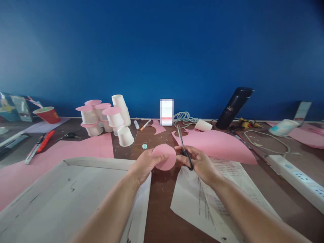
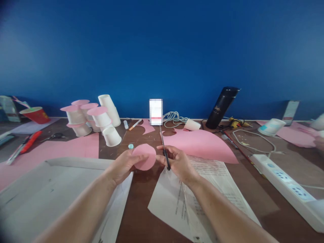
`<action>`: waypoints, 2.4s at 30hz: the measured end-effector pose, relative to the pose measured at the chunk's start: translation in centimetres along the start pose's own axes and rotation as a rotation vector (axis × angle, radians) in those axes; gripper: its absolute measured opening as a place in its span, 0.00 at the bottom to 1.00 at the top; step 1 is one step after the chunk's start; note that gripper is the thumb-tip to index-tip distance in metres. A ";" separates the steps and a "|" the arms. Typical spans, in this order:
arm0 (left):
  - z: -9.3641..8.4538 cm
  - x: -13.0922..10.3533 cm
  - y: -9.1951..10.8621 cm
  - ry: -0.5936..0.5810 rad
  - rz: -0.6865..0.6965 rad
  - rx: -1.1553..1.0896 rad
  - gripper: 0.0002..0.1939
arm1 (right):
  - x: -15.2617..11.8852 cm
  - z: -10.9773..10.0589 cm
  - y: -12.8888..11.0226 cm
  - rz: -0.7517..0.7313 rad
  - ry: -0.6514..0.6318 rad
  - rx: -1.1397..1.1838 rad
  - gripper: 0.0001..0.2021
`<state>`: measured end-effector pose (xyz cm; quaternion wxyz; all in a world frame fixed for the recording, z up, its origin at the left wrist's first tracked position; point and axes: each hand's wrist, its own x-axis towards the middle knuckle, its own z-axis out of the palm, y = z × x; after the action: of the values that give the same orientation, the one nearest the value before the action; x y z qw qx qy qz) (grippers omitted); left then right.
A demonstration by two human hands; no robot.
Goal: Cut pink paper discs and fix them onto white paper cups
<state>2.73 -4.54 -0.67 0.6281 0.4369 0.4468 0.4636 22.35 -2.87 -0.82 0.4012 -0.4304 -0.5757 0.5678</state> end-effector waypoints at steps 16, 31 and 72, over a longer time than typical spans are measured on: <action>1.1 0.5 -1.3 0.027 -0.001 -0.113 0.21 | -0.2 0.9 0.2 0.023 -0.034 0.052 0.23; 0.1 0.5 0.0 0.289 0.083 -0.263 0.20 | -1.2 1.1 -0.6 0.049 -0.230 -0.074 0.21; 0.2 0.3 0.2 0.286 0.038 -0.219 0.20 | -0.8 1.4 -0.4 -0.010 -0.178 -0.208 0.21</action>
<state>2.97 -4.28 -0.45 0.5933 0.3039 0.4698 0.5787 21.29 -4.08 -0.45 0.3044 -0.4148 -0.6670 0.5389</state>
